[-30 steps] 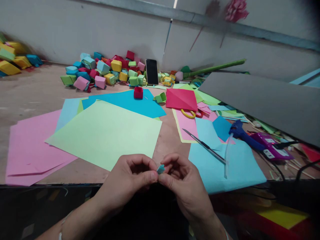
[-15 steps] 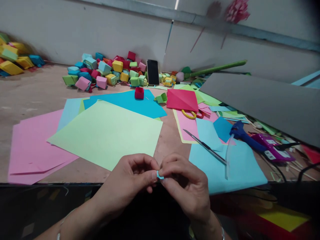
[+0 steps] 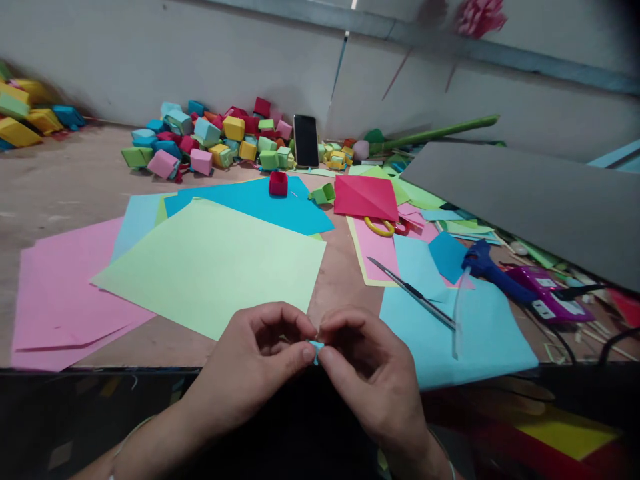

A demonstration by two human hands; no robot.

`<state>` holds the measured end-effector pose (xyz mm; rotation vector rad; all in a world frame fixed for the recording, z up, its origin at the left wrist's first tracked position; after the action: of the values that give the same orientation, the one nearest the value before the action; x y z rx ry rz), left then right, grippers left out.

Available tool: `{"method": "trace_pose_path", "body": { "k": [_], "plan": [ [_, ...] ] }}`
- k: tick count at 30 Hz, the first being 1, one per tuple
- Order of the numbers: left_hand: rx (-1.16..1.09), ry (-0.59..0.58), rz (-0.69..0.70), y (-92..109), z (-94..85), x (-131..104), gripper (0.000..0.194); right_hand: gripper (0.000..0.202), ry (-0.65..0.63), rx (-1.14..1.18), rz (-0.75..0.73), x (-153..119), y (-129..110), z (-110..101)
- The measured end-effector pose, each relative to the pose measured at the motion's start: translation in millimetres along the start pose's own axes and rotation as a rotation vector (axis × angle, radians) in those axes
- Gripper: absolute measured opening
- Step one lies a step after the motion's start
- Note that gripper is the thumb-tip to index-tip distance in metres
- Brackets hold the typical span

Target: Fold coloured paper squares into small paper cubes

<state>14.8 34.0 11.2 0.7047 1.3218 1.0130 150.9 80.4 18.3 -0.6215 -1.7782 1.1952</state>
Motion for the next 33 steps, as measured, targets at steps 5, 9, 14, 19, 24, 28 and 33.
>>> {"method": "trace_pose_path", "body": {
  "k": [5, 9, 14, 19, 24, 28, 33],
  "plan": [
    [0.102, 0.116, 0.117, 7.1, 0.3, -3.7, 0.008, 0.023, 0.067, -0.003, 0.090, -0.5, 2.0, 7.7],
    [-0.048, 0.095, 0.085, -1.0, 0.1, 1.5, 0.010, 0.018, 0.049, -0.064, -0.005, -0.7, 4.8, 5.7],
    [-0.277, 0.055, -0.053, -11.6, -0.2, 8.0, 0.016, 0.030, -0.120, -0.169, -0.252, 1.8, 2.2, -4.2],
    [-0.289, 0.080, -0.083, -13.9, -2.2, 6.9, 0.014, 0.034, -0.104, -0.349, -0.437, 2.9, -5.9, -8.7],
    [-0.197, 0.093, -0.059, -14.9, -2.3, 4.3, 0.011, 0.028, 0.005, -0.281, -0.375, 2.0, -6.7, -6.5],
    [-0.143, 0.091, 0.049, -8.1, 0.6, 2.3, 0.007, 0.021, 0.084, -0.100, -0.211, 3.4, -0.6, -3.2],
    [0.048, 0.185, 0.207, 1.3, -0.6, -0.6, 0.009, 0.018, 0.191, 0.177, -0.027, 0.3, 9.1, 3.3]
  ]
}}
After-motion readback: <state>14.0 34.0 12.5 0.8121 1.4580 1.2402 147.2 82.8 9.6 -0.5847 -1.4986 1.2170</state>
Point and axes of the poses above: each hand's wrist, its own x-axis towards the middle knuckle, its own z-axis out of the palm, y = z × x, the point moved 4 cm from there along x, towards the middle knuckle, and after that the axes turned 9 degrees about -z, right-handed, at the moved point
